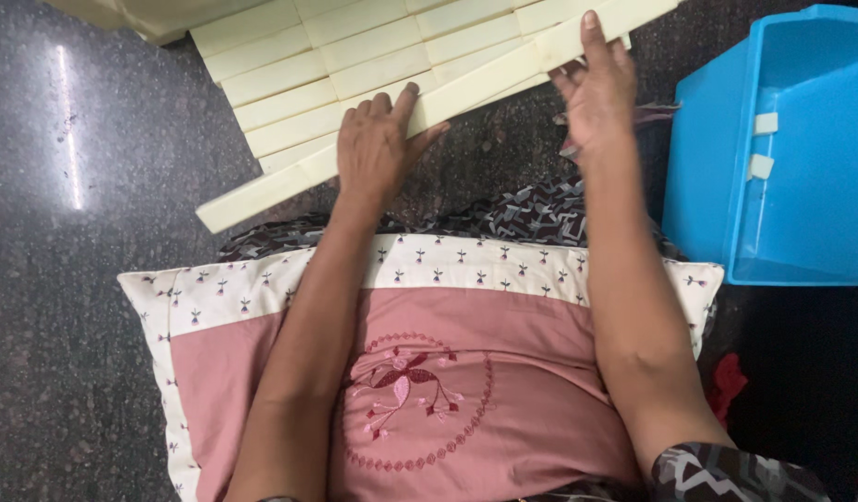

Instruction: The person sits on the floor and repeatedly picks up long white plastic strips, aligns them, and stacks them into a neat pile. Shorter offcut pieces are placed into a blue bin nearby. The person continues this repetitive stacking process throughout the clip.

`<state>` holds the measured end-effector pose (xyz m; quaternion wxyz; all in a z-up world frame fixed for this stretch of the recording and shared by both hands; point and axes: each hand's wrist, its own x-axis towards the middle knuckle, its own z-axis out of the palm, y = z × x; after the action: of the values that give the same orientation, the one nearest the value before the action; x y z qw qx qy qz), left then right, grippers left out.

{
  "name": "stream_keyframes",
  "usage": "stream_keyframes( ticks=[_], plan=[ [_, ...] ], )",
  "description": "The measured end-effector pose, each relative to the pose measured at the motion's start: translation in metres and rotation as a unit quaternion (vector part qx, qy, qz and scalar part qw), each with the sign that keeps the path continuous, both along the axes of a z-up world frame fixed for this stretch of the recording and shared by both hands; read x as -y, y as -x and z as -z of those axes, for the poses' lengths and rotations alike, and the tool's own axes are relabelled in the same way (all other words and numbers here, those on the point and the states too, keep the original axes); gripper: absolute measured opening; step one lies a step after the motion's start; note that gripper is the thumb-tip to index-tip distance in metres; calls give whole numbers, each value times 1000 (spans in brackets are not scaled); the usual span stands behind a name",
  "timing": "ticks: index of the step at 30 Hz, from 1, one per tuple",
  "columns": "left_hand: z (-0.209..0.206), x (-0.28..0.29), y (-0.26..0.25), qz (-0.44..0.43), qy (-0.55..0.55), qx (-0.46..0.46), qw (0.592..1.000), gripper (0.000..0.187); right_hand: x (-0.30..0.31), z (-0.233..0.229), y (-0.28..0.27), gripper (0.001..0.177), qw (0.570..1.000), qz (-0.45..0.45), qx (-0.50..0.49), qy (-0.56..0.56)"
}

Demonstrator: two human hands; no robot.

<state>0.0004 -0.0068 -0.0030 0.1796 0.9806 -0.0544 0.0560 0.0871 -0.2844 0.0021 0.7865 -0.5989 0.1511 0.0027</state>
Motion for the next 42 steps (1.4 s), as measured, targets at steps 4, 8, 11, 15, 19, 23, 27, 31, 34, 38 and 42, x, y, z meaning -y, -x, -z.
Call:
stream_keyframes(
  ticks=[4, 8, 11, 15, 19, 23, 27, 31, 34, 38, 42],
  plan=[
    [11, 10, -2, 3, 14, -30, 999, 75, -7, 32, 0, 57, 998, 5, 2, -67],
    [25, 6, 0, 40, -54, 60, 996, 75, 25, 70, -7, 46, 985, 106, -122, -65],
    [41, 1, 2, 28, -62, 3, 998, 71, 60, 103, -12, 43, 972, 128, -190, -49],
    [63, 1, 3, 17, -111, -93, 989, 66, 79, 155, -17, 44, 970, 73, -229, 18],
    [83, -1, 10, -23, -210, -61, 976, 66, 84, 179, -24, 45, 945, -9, -209, 250],
    [96, -2, 10, -43, -153, -160, 974, 69, 82, 175, -23, 45, 887, 10, -186, 422],
    [98, -2, 10, -53, -171, -157, 971, 76, 79, 167, -16, 45, 794, 6, -130, 594],
    [95, -2, 12, -61, -157, -157, 973, 77, 79, 168, -16, 46, 759, -6, -128, 638],
    [103, -4, 12, -64, -149, -174, 971, 77, 80, 165, -17, 47, 735, -17, -81, 672],
    [133, -52, -8, -250, 7, -35, 968, 85, 85, 148, -27, 51, 682, -11, -101, 725],
    [180, -163, -21, -543, 396, 73, 737, 76, 120, 138, -58, 46, 791, 101, -40, 603]
  ],
)
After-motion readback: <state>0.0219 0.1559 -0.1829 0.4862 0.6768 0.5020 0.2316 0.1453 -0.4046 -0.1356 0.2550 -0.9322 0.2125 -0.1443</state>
